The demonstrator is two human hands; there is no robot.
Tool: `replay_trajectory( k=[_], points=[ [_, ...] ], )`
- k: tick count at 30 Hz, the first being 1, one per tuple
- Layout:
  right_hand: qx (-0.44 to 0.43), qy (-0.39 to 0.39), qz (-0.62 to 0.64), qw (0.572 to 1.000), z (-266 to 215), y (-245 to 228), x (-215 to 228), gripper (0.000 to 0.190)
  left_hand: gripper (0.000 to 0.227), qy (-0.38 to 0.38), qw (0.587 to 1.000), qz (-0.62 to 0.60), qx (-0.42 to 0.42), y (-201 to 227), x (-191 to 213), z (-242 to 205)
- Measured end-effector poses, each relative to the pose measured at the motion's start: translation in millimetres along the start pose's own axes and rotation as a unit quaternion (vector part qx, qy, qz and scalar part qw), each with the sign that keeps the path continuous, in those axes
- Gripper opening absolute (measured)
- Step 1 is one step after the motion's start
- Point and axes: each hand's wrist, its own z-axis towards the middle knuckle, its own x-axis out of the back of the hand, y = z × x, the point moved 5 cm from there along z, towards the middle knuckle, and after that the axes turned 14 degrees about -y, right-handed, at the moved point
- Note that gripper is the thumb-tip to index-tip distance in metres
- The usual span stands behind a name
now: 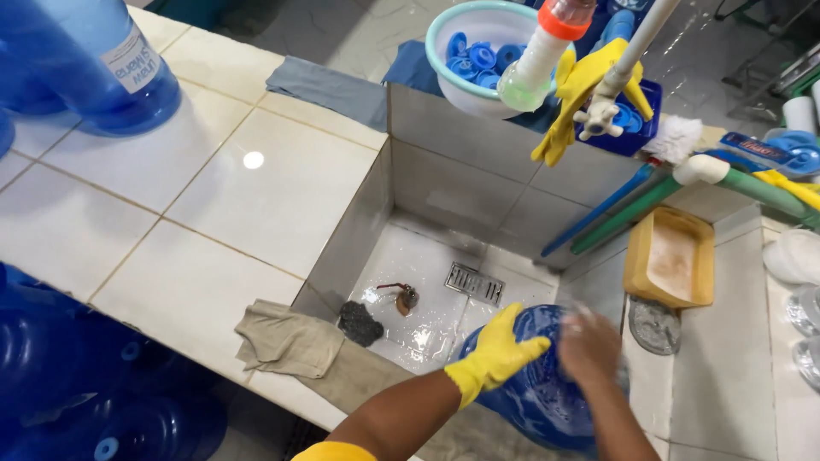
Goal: The person scrubs the exterior of a large blue water jug with a steel wool pad in a tiled sink. They rinse the jug under running water, then use a long-handled brush to scrub the interior. The person rinses the jug again and repeats the scrubbing and rinsing process.
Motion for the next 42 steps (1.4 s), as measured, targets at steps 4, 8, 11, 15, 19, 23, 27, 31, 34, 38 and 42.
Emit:
replay_trajectory(
  k=[4, 8, 11, 15, 19, 23, 27, 31, 34, 38, 42],
  points=[
    [0.268, 0.009, -0.187, 0.945, 35.1, -49.3, -15.4, 0.035, 0.085, 0.121, 0.985, 0.036, -0.115, -27.0, -8.4, 1.1],
    [-0.097, -0.146, 0.01, 0.984, 39.2, -19.4, 42.4, 0.064, 0.08, 0.085, 0.995, 0.036, -0.031, -17.0, -11.6, -25.3],
    [0.147, -0.032, -0.171, 0.974, 38.9, -52.3, -18.2, 0.048, 0.098, 0.148, 0.979, 0.074, -0.121, -49.5, -20.8, -2.5],
    [0.197, -0.095, -0.138, 0.966, -13.4, -85.9, 7.0, 0.053, 0.091, 0.111, 0.99, 0.05, -0.069, -31.9, -19.4, -20.3],
    [-0.045, -0.098, -0.023, 0.994, 25.4, -37.5, 33.1, 0.061, 0.089, 0.066, 0.997, 0.036, -0.02, -28.1, -14.9, -21.9],
    [0.207, 0.015, -0.065, 0.976, 7.5, -64.1, -38.3, 0.04, 0.097, 0.044, 0.997, 0.026, -0.055, -45.5, -8.0, -14.9],
    [0.256, 0.064, -0.052, 0.963, 6.7, 4.5, -29.4, 0.032, 0.099, -0.004, 0.995, 0.019, -0.095, -32.0, 1.4, -15.9],
    [0.115, 0.045, -0.204, 0.971, -13.8, 8.2, -45.8, 0.055, 0.091, -0.024, 0.998, 0.038, 0.034, 14.3, 21.5, -31.2],
    [0.208, 0.021, -0.113, 0.971, -36.3, 2.9, -50.6, 0.058, 0.108, -0.048, 0.981, 0.172, 0.071, 46.5, 39.9, -22.0],
    [0.079, 0.055, 0.118, 0.988, -12.2, 42.0, -64.2, 0.065, 0.105, -0.122, 0.944, 0.274, 0.137, 60.4, 30.5, -9.1],
    [0.071, 0.052, 0.091, 0.992, -45.5, 26.9, -69.0, 0.047, 0.102, -0.188, 0.925, 0.272, 0.189, 61.4, 30.4, -11.5]
  ],
)
